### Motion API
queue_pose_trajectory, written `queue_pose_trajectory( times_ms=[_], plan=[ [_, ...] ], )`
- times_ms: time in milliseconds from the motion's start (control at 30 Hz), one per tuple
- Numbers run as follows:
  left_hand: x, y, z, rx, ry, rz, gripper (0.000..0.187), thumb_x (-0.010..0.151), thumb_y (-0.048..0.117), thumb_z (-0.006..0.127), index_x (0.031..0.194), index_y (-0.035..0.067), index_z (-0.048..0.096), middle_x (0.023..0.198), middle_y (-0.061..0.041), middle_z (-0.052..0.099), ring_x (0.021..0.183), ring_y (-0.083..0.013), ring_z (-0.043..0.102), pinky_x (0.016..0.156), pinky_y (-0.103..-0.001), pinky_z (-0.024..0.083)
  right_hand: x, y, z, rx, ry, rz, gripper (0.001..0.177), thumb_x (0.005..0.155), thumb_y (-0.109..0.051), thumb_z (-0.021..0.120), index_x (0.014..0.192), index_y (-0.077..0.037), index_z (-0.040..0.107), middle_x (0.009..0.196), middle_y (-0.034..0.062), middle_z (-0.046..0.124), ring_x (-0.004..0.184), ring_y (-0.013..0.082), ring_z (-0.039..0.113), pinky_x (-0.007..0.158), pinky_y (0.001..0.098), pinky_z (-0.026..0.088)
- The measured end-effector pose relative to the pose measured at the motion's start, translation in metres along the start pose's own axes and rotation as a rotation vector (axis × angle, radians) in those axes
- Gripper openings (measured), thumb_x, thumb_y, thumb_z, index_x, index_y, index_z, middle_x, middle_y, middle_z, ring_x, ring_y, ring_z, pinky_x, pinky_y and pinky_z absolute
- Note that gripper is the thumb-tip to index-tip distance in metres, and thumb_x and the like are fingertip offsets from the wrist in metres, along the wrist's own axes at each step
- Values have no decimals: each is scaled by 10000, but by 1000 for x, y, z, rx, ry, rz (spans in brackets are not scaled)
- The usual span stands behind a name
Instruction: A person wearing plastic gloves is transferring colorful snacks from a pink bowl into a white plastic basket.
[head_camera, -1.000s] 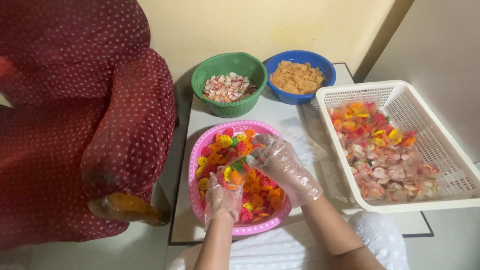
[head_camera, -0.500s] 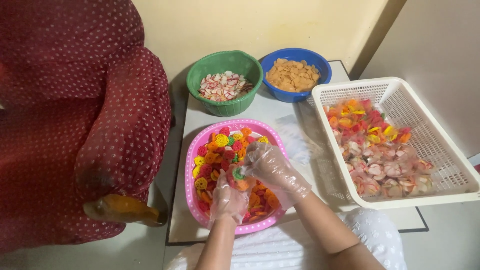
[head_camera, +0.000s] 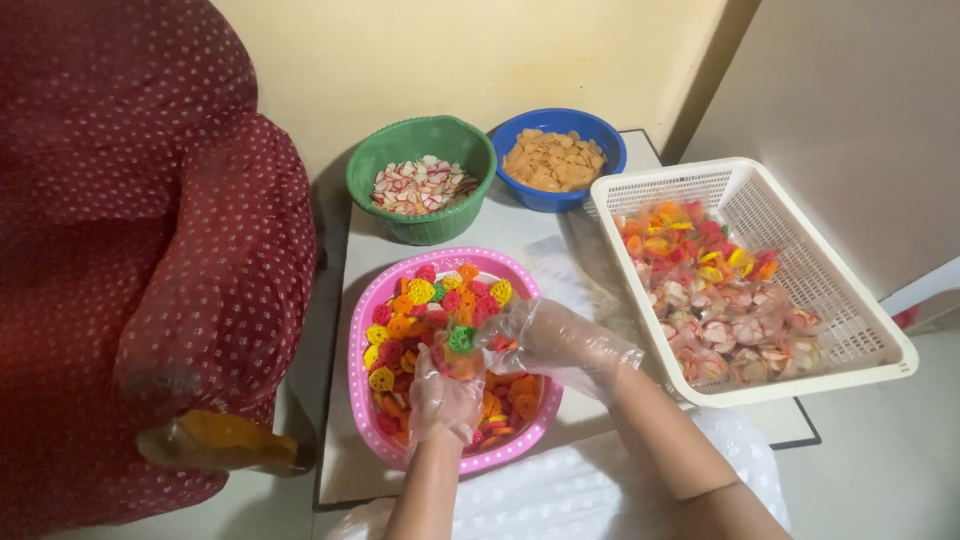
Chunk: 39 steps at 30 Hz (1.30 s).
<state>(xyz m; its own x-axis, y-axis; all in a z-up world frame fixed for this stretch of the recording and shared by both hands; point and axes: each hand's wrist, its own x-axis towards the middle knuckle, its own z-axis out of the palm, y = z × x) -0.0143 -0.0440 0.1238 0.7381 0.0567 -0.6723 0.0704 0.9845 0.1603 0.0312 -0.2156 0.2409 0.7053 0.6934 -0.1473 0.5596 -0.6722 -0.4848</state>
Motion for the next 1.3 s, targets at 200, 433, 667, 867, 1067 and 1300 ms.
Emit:
queue_pose_trajectory(
  times_ms=[200,433,667,867,1067,1300],
  plan=[
    [-8,-12,-6,147,-216,19,401,1090,347,410,1347,70,546,1292,-127,628,1125,-253,628,928,-398,561,1,14,26,419,205,-122,161,827,-154,757,913,-19,739,876,213,725,933,326,733,835,431,577],
    [-13,-11,-1,554,-257,43,420,936,433,579,1229,139,638,1273,-108,630,1160,-276,583,956,-480,488,-17,12,11,-51,243,-369,64,843,-133,714,884,-85,704,868,50,721,814,206,684,816,350,569],
    [-99,-19,56,1002,-262,284,626,807,348,626,1377,90,638,1304,-84,682,1186,-202,616,952,-372,514,-29,31,22,-76,181,-334,65,884,-139,675,883,-144,740,849,8,745,758,176,682,770,327,554],
    [-45,-18,23,1180,-571,376,229,860,-1,729,1087,-1,753,940,-117,753,826,-187,678,743,-291,559,-52,26,22,98,198,-298,67,858,-109,686,793,-115,703,760,10,698,614,134,610,628,277,543],
    [3,-34,5,1170,-519,287,149,838,-120,724,956,-34,691,845,-100,657,752,-167,596,696,-271,500,-58,58,36,86,179,-216,125,885,-225,714,812,-123,721,772,33,737,671,161,675,668,323,546],
    [-51,-73,73,1524,-569,294,318,858,-121,650,1132,36,691,963,-95,726,834,-178,704,802,-289,640,-107,77,0,-28,240,-164,105,883,-201,692,877,-106,736,849,42,729,732,157,670,719,298,559]
  ],
)
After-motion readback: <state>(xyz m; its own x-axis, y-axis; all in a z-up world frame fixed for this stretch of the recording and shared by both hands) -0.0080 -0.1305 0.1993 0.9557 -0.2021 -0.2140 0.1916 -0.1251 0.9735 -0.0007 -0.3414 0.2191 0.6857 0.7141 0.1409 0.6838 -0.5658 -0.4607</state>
